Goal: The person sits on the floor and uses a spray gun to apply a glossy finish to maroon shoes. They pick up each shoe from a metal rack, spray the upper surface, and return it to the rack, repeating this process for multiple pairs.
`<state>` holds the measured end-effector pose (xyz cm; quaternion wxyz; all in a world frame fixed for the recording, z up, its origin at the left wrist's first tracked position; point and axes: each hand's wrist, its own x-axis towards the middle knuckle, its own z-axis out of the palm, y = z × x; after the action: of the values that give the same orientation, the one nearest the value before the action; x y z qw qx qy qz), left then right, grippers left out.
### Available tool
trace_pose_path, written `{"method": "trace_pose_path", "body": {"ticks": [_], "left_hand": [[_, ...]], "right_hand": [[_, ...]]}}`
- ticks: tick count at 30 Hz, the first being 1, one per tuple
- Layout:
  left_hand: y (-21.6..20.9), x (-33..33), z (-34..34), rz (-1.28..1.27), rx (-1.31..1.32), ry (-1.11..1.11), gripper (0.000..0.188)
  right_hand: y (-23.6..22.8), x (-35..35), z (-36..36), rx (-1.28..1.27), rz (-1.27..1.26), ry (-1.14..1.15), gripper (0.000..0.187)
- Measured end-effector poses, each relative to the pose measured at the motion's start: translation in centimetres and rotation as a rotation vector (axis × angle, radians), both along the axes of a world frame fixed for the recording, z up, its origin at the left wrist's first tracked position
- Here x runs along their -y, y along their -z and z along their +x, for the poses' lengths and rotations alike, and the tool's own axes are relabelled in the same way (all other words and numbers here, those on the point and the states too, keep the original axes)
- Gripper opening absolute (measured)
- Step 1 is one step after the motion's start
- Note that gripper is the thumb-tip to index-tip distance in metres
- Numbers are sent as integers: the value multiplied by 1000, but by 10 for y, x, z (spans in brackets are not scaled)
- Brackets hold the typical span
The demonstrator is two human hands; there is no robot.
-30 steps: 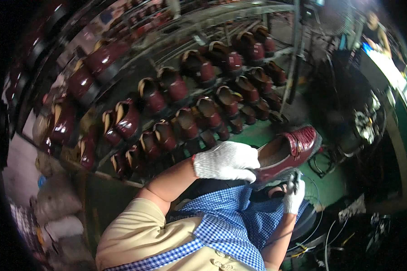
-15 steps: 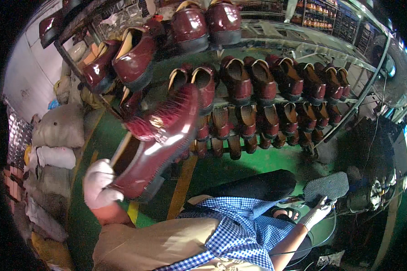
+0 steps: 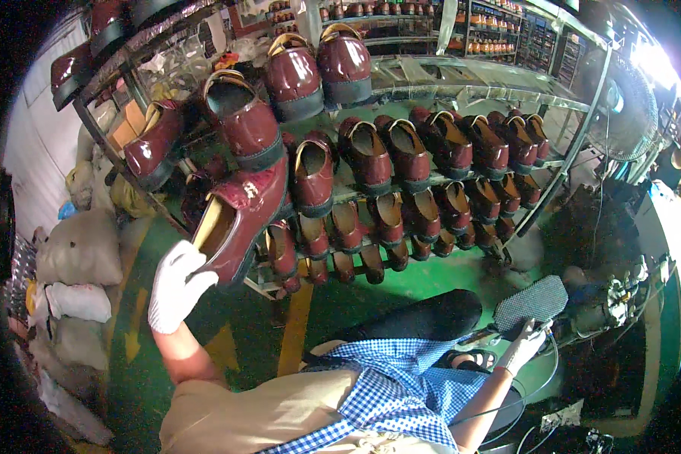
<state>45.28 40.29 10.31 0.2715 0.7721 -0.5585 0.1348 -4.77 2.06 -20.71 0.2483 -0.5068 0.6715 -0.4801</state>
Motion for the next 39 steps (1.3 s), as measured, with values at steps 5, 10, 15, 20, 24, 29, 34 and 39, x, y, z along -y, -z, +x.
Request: {"method": "trace_pose_path", "body": {"ticks": [5,10,15,20,24,29,34,39], "left_hand": [[13,-30,8,-269,-194,35,24],[6,3,24,-87,-17,-237,19],[67,71,91,-128,198,-467,34],[180,117,4,-850,-430,-210,9],[336,93,-88,-467,-339,-188,16],[486,37,-14,161,-1206,-436,47],[661,-44,50,871,-1108,-423,58],[616,75,-1,891,-1286,-375,85]], "right_hand": [[13,7,-13,-70,-58,2,66],[17,5,-15,4,-70,-43,67],[8,2,-2,-125,-124,4,67],[4,-3,-5,-175,-39,-17,67],[5,5,-13,-203,-179,21,66],[-9,3,-25,-118,-64,-34,49],[-14,0,-27,-221,143,-11,44],[-39,-14,-6,-159,72,83,68]]}}
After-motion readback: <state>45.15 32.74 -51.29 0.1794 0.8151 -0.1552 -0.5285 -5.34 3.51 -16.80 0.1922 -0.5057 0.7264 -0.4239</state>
